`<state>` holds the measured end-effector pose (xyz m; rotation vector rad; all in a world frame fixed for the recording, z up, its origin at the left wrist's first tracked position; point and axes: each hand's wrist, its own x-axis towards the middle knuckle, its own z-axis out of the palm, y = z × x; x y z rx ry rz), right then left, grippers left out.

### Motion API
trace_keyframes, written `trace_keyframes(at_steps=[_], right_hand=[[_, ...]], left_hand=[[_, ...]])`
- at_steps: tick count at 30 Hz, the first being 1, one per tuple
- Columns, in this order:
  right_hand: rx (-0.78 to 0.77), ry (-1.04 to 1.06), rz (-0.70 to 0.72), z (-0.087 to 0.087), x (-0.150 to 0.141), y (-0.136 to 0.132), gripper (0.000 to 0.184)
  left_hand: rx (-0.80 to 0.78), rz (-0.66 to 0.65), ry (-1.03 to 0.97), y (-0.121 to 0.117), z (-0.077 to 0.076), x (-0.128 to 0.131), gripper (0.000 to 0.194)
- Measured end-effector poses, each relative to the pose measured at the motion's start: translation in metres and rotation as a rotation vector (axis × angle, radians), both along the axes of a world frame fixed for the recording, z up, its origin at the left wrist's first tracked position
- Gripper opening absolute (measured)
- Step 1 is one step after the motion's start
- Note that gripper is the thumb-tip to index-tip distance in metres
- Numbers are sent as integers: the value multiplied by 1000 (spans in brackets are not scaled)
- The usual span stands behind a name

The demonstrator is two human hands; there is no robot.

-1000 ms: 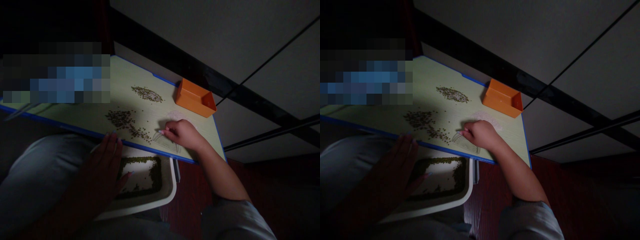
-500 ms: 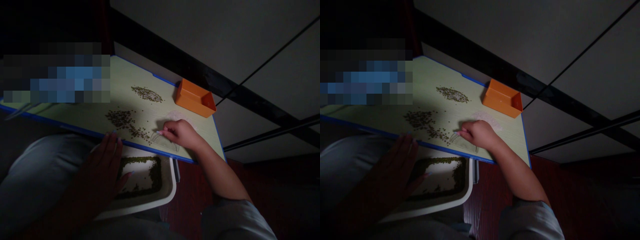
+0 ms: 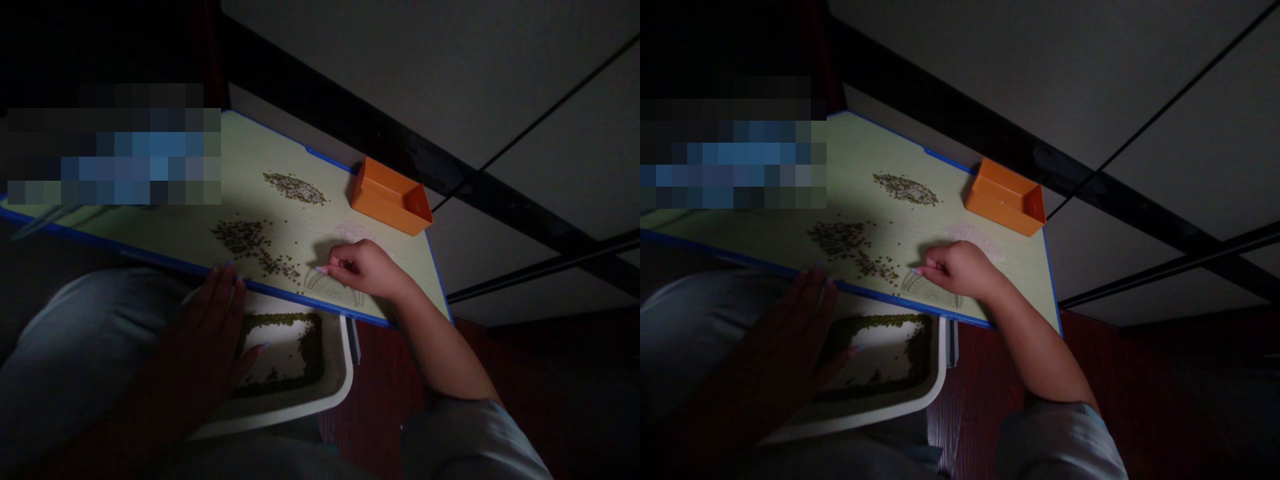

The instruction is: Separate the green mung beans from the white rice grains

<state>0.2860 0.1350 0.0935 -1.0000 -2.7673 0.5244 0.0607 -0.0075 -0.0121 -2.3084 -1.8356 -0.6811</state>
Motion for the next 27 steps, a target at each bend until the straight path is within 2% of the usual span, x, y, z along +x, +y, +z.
trace_keyframes(at_steps=[8,12,19,27], right_hand=[[-4,22,-16,2,1,0,31],[-38,31,31,3,2,0,32],[28,-32,18,-2,-1,1,31],[6,12,53,-3,-3,-1,30]], left_hand=[[5,-1,-1,1,0,0,85],[9,-9,3,1,2,0,85],[18,-16,5,0,-1,-1,85],[26,-26,-5,0,-1,-1,84]])
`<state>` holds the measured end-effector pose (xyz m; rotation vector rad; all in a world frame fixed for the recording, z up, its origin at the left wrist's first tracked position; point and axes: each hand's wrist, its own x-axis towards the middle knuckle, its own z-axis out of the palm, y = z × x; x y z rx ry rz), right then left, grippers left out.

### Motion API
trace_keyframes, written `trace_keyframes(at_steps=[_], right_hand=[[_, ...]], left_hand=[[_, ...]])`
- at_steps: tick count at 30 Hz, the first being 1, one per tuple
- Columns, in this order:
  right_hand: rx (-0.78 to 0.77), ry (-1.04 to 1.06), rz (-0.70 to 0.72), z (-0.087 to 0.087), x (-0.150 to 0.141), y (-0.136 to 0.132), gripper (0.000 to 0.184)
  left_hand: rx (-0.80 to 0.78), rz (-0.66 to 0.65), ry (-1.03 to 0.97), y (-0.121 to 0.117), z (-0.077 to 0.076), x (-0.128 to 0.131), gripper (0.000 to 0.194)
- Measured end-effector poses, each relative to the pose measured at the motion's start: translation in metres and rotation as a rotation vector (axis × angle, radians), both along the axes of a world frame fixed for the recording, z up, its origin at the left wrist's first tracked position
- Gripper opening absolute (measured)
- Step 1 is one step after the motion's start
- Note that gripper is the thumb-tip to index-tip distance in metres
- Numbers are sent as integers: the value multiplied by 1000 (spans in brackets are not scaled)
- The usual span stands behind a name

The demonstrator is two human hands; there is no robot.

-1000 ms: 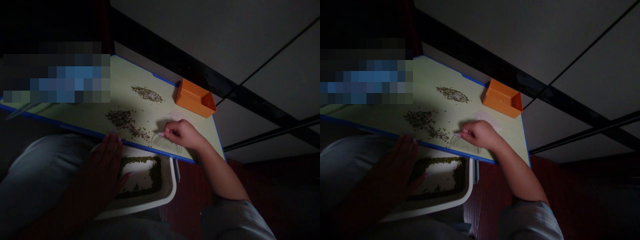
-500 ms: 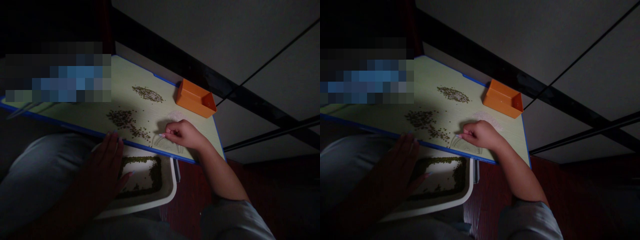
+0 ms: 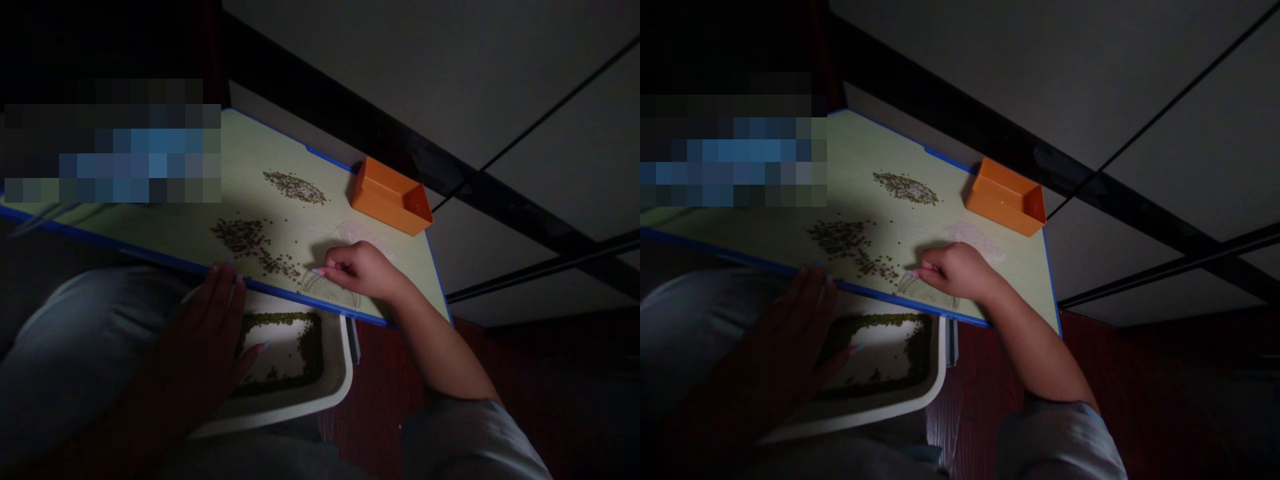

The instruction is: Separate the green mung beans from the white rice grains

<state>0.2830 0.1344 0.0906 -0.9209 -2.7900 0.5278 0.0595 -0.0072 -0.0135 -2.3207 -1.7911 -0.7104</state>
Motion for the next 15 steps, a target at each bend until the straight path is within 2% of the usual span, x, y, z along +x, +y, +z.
trace_keyframes(at_steps=[15], right_hand=[[28,-22,-15,-1,0,0,32]], left_hand=[[-7,16,5,0,0,2,84]])
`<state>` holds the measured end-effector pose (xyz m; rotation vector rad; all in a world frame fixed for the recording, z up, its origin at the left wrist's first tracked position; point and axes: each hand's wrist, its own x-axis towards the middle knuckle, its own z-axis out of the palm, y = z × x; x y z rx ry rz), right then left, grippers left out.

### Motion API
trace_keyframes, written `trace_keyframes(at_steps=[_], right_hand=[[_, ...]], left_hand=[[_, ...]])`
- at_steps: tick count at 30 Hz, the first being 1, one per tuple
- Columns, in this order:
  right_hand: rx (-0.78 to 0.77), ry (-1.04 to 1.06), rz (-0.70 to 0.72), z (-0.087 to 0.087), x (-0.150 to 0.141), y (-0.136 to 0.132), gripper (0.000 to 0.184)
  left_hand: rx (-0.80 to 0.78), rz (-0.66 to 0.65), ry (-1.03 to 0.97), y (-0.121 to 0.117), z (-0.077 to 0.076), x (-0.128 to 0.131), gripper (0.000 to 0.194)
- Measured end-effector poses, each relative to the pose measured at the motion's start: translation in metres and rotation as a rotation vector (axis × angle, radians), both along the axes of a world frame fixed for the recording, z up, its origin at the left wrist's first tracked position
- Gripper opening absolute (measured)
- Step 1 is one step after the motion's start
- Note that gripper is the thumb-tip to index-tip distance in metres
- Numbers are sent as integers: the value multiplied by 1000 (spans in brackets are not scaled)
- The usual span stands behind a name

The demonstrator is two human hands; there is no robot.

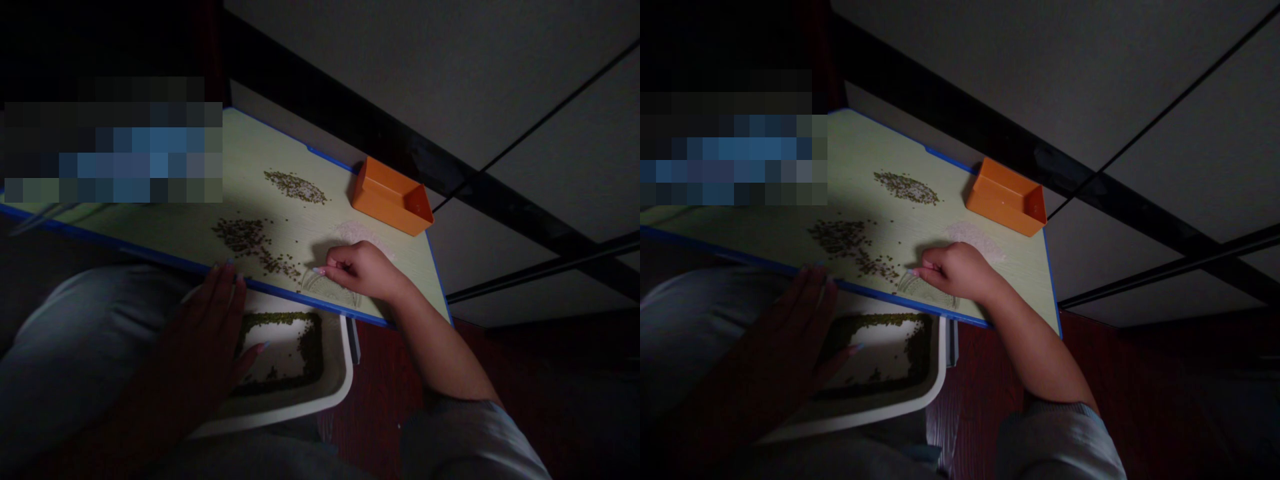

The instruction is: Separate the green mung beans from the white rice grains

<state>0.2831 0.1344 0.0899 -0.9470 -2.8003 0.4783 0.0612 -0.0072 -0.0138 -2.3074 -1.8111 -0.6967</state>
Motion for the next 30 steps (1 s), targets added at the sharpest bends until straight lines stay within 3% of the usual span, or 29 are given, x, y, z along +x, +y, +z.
trace_keyframes(at_steps=[30], right_hand=[[49,-6,-7,-5,-7,-2,38]], left_hand=[[-14,-1,23,0,3,0,85]])
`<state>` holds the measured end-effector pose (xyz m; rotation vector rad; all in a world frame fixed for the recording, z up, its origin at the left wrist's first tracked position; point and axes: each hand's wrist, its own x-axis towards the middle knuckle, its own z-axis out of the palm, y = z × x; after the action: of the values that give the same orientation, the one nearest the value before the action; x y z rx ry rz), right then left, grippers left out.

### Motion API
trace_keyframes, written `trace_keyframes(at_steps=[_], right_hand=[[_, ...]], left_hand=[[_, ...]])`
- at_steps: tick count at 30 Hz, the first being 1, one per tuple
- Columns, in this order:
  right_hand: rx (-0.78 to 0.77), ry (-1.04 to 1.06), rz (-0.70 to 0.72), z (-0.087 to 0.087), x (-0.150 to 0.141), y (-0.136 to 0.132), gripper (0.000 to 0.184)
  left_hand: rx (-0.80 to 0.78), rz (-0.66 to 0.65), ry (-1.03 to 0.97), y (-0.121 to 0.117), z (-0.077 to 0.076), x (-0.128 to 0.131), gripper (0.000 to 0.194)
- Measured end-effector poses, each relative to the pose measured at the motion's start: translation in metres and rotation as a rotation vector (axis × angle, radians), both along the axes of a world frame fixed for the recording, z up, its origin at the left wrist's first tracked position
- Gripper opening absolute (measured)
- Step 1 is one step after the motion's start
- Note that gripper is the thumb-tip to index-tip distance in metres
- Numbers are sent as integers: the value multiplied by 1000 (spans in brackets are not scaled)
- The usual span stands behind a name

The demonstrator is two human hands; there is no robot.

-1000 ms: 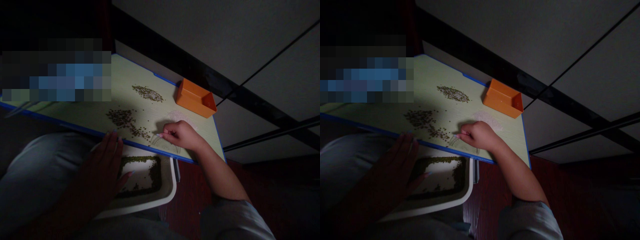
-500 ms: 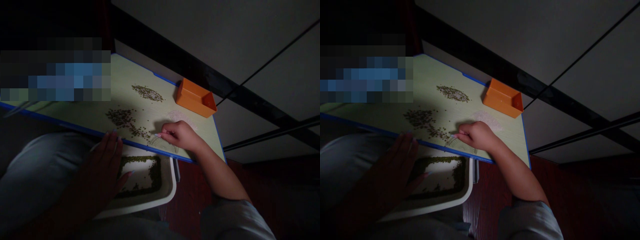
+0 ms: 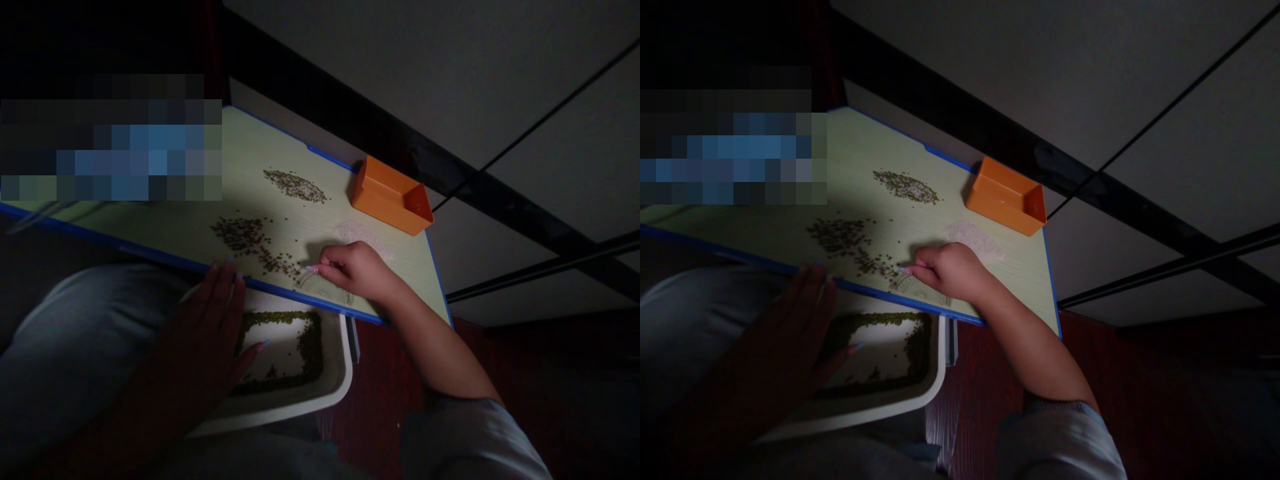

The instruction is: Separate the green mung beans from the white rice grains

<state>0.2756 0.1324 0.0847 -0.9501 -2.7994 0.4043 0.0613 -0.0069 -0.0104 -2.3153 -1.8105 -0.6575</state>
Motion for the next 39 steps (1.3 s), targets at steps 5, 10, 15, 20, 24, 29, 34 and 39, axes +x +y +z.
trace_keyframes(at_steps=[5,10,15,20,24,29,34,39], right_hand=[[-30,31,38,1,2,1,38],[2,-3,-8,2,3,0,38],[37,-59,-29,3,1,-1,36],[91,-96,-75,4,5,1,35],[117,-104,-105,5,9,4,33],[76,-57,-124,6,11,6,32],[-10,3,-66,8,12,5,31],[48,-65,-62,4,10,7,32]], left_hand=[[-5,11,3,1,-2,0,84],[-9,17,-24,1,0,1,81],[3,1,-6,0,-1,0,83],[3,-1,3,0,-1,-2,86],[3,3,-9,0,-1,-1,87],[8,3,-22,0,-2,0,87],[5,3,-37,0,0,-1,85],[-18,8,-7,0,-1,-1,89]])
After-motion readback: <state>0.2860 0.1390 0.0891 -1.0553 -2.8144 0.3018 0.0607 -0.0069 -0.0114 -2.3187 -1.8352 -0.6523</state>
